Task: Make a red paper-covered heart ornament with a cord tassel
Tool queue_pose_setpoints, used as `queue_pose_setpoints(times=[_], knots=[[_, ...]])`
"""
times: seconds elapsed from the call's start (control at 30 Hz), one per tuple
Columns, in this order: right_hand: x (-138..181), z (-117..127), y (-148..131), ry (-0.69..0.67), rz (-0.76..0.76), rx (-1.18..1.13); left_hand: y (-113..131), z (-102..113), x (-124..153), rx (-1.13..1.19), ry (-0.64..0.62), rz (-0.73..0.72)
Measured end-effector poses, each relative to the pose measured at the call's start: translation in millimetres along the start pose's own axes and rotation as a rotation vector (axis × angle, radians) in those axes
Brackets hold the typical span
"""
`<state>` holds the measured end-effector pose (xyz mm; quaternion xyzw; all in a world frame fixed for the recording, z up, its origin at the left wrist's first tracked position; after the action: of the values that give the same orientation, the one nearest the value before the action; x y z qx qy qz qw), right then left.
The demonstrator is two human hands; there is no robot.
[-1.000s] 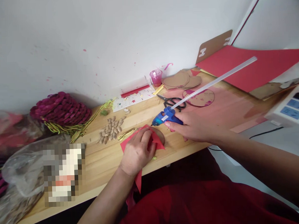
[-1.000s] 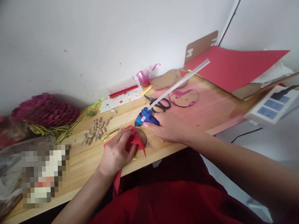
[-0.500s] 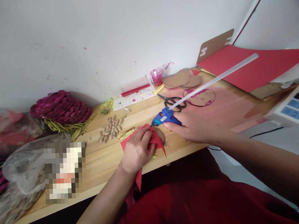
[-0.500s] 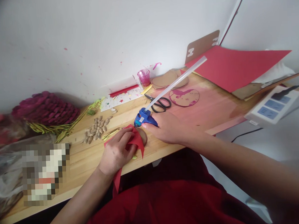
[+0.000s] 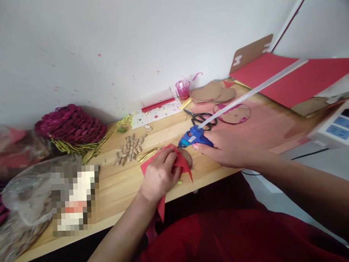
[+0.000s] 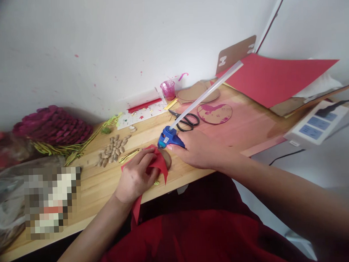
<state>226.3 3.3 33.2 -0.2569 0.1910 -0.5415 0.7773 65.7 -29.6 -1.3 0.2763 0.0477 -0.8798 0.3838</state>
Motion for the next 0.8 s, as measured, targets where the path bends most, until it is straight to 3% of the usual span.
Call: queue_pose_setpoints(times=[0.8], knots=[[9.6, 3.7, 1.4, -0.071, -0.074, 0.082, 0.0, 0.5, -2.8, 0.034, -0.02, 0.015]])
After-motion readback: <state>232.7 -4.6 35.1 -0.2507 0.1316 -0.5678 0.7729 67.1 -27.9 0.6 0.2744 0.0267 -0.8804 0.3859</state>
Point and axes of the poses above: each hand's wrist, its own x-axis away from the middle knuckle, its own z-axis out of the back of the hand, y = z × x, the point moved 9 cm from there along -x, towards the middle knuckle, and after that the axes turned 6 degrees about -x, right-handed, at the moved point
